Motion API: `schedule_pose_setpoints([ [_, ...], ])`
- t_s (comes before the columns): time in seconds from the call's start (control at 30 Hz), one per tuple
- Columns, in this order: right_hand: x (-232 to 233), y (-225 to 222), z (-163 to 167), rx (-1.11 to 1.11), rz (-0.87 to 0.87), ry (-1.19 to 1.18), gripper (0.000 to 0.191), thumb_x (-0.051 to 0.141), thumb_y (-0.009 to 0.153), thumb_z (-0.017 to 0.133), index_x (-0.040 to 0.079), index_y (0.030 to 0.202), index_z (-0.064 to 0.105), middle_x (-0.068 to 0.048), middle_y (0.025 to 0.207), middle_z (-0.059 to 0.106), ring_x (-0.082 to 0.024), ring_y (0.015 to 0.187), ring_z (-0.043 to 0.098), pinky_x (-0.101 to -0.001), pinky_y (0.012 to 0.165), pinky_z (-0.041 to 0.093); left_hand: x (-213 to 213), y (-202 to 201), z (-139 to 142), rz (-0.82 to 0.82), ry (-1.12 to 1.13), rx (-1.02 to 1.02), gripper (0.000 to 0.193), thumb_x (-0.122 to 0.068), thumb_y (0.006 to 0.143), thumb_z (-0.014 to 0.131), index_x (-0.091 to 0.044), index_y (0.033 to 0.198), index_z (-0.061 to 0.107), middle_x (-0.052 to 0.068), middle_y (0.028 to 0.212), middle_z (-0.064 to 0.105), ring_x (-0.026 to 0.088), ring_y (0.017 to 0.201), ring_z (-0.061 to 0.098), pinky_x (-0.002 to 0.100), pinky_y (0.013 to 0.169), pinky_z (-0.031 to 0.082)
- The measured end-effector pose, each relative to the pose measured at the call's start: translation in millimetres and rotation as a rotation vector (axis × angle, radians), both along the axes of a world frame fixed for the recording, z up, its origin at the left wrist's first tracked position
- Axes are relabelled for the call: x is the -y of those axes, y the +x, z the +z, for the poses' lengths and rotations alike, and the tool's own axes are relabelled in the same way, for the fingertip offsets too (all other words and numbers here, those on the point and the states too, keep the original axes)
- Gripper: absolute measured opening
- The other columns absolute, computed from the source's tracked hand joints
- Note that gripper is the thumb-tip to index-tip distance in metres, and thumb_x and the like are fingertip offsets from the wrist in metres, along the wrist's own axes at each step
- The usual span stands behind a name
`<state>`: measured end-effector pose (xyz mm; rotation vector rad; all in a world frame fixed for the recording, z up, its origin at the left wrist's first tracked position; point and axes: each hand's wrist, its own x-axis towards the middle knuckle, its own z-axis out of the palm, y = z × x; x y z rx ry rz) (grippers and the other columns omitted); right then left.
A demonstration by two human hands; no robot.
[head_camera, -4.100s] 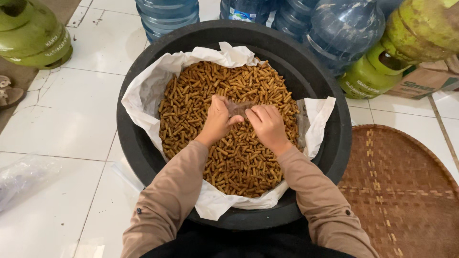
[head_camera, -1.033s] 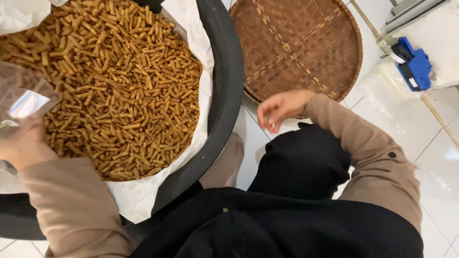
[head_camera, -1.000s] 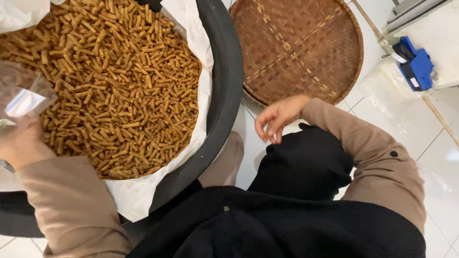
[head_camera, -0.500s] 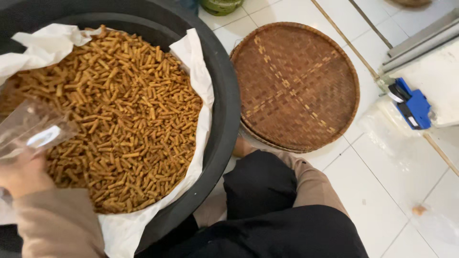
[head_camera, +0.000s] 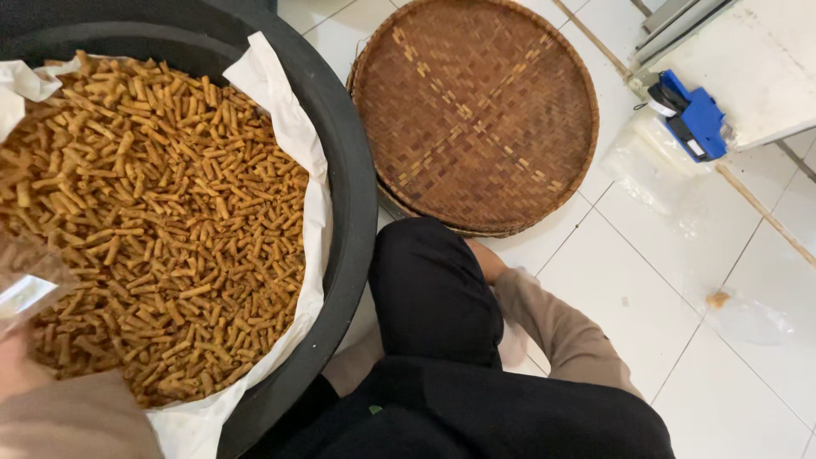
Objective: The person sits on the floor beside a large basin lined with paper and filled with brown cylindrical snack pellets. They hold a clear plastic bag in one hand and repeatedly grab handfuls of pellets from the basin to fill the bag, then place filled bags on a woven bamboo tray, at one point repositioning the tray and covering filled bags.
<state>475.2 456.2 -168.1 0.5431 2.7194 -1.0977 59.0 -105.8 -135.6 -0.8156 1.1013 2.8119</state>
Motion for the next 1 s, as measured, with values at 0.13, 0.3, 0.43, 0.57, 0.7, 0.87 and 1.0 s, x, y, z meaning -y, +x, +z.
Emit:
schedule_pose_setpoints([
  [0.13, -20.3, 52.0, 7.8, 0.038, 0.023, 0.461, 0.033, 0.014, 0.099, 0.049, 0.013, 0.131, 0.059, -0.019, 0.141, 0.056, -0.040, 0.130, 0.051, -0.0421, 0.108, 0.044, -12.0, -12.2, 22.1, 0.024, 0.031, -0.060, 0.093, -0.057, 0.086, 0.075, -0.019, 0.156, 0.026, 0.013, 0.159, 0.029, 0.036, 0.143, 0.046, 0.055, 0.114, 0.047],
  [0.3, -33.6, 102.5, 19.7, 0.021, -0.460, 0.454, 0.023, 0.018, 0.098, 0.053, 0.008, 0.117, 0.063, -0.020, 0.123, 0.062, -0.039, 0.117, 0.057, -0.0422, 0.102, 0.046, -14.8, -59.5, 74.2, 0.063, 0.061, -0.306, 0.096, -0.056, 0.086, 0.076, -0.020, 0.158, 0.025, 0.012, 0.160, 0.027, 0.035, 0.144, 0.044, 0.055, 0.118, 0.047],
  [0.43, -26.8, 123.9, 26.0, 0.067, -0.509, 0.782, 0.028, 0.030, 0.093, 0.066, 0.015, 0.117, 0.068, -0.018, 0.127, 0.066, -0.038, 0.111, 0.064, -0.0497, 0.093, 0.052, -18.3, -76.8, 109.0, 0.120, 0.050, -0.471, 0.098, -0.056, 0.085, 0.077, -0.020, 0.159, 0.024, 0.012, 0.161, 0.026, 0.034, 0.145, 0.043, 0.054, 0.121, 0.047],
  [0.57, -11.1, 100.8, 42.1, -0.190, -1.079, 0.956, 0.035, 0.021, 0.100, 0.070, 0.006, 0.131, 0.064, -0.023, 0.124, 0.062, -0.045, 0.117, 0.055, -0.0592, 0.093, 0.039, -22.7, -72.0, 120.2, 0.131, 0.295, -0.320, 0.093, -0.053, 0.085, 0.077, -0.021, 0.158, 0.028, 0.011, 0.159, 0.024, 0.035, 0.145, 0.044, 0.054, 0.119, 0.050],
  [0.7, -5.4, 5.3, 103.4, -0.969, -0.865, 0.768, 0.029, 0.000, 0.108, 0.049, -0.007, 0.136, 0.050, -0.022, 0.130, 0.045, -0.036, 0.124, 0.047, -0.0452, 0.108, 0.040, -29.2, -71.4, 125.3, 0.151, 0.350, -0.259, 0.090, -0.057, 0.077, 0.072, -0.019, 0.151, 0.036, 0.006, 0.153, 0.039, 0.033, 0.133, 0.047, 0.054, 0.109, 0.049],
  [0.87, 62.7, -188.4, 192.6, -1.040, -0.134, 0.590, 0.024, 0.001, 0.101, 0.068, 0.000, 0.124, 0.060, -0.017, 0.127, 0.059, -0.037, 0.125, 0.054, -0.0458, 0.108, 0.044, -36.6, -75.2, 120.8, 0.172, 0.471, -0.203, 0.081, -0.058, 0.084, 0.068, -0.019, 0.148, 0.040, 0.006, 0.148, 0.044, 0.032, 0.130, 0.049, 0.049, 0.105, 0.051],
  [1.0, 151.7, -366.6, 203.8, -0.596, 0.241, -0.103, 0.031, 0.022, 0.097, 0.069, 0.007, 0.123, 0.061, -0.016, 0.123, 0.055, -0.030, 0.101, 0.062, -0.0370, 0.086, 0.054, -53.3, -76.3, 110.1, 0.132, 0.445, -0.154, 0.073, -0.059, 0.087, 0.063, -0.017, 0.145, 0.045, 0.007, 0.140, 0.051, 0.028, 0.120, 0.053, 0.042, 0.093, 0.051],
])
